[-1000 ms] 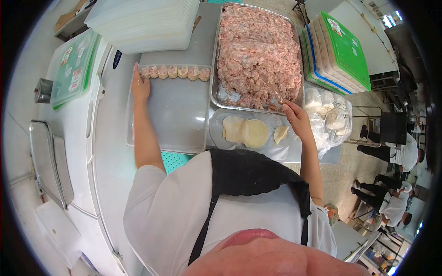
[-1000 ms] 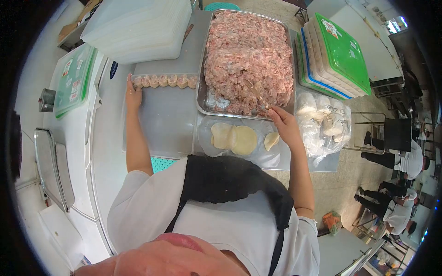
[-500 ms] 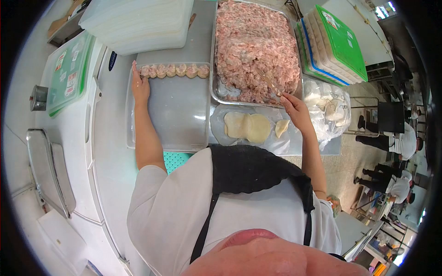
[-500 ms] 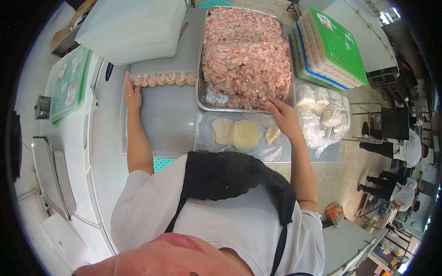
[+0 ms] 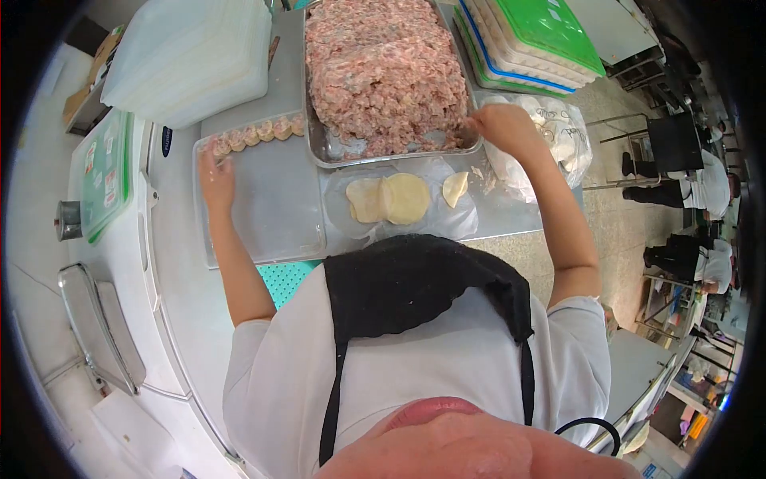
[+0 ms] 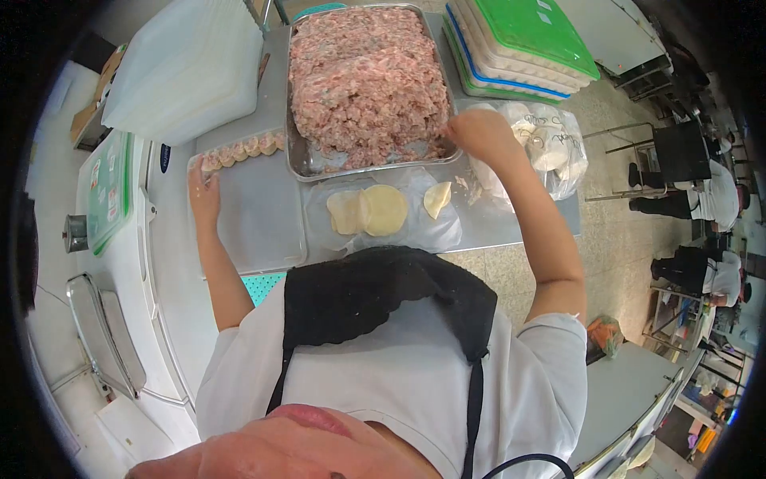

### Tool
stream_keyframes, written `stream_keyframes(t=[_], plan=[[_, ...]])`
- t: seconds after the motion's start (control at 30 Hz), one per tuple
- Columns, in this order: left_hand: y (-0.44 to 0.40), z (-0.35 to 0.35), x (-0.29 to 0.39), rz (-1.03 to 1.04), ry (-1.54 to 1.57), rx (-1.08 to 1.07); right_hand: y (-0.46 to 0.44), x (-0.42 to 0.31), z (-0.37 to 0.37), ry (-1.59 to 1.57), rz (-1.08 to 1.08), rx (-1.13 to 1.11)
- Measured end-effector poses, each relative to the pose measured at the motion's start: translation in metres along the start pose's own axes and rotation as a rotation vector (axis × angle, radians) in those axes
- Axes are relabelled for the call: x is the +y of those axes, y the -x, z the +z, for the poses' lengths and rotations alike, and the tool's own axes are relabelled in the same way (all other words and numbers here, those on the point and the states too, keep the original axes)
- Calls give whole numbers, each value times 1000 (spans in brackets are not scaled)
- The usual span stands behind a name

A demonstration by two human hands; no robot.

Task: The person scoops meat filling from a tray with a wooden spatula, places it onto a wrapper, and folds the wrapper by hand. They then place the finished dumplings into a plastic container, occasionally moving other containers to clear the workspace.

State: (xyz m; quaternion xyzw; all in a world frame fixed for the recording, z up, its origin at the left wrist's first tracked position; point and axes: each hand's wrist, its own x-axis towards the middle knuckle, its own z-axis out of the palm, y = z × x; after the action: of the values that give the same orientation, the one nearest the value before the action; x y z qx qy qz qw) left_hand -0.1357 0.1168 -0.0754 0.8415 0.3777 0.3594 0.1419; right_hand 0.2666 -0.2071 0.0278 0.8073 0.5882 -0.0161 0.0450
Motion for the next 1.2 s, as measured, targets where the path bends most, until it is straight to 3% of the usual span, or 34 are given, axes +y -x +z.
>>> stream_keyframes(t=[0.07,0.13,0.3,0.37,0.43,0.5,0.63,0.7,0.77,0.83,0.9,0.93,1.0,1.17,1.2], plan=[[14,-4,61,-44,115,-89,-4,0,17,51,-19,55],[37,6,109,-88,307,-238,-5,-7,52,56,-224,104],[94,41,181,-132,449,-764,1,-35,-16,45,-258,17],[109,57,191,-55,387,-735,-15,-26,-23,2,-216,-27],[121,70,189,21,332,-708,-33,-17,-5,24,-268,134],[124,77,177,-300,343,-803,-28,-27,33,2,-337,122],[118,61,193,-397,348,-695,4,-36,37,-15,-454,104],[110,51,212,-143,307,-639,-2,-15,15,-26,-369,-2],[106,46,235,-120,305,-645,-6,7,-1,-37,-285,-105],[100,50,257,-92,302,-642,-8,28,-8,-14,-254,54],[93,63,274,270,127,-464,-11,37,-8,5,-249,84],[94,79,279,268,124,-468,-11,40,-8,27,-245,114],[100,124,285,540,347,-560,-13,39,-12,35,-240,108],[105,185,293,698,157,-722,-4,28,15,136,-220,77],[103,190,292,716,82,-810,6,20,27,78,-330,136]])
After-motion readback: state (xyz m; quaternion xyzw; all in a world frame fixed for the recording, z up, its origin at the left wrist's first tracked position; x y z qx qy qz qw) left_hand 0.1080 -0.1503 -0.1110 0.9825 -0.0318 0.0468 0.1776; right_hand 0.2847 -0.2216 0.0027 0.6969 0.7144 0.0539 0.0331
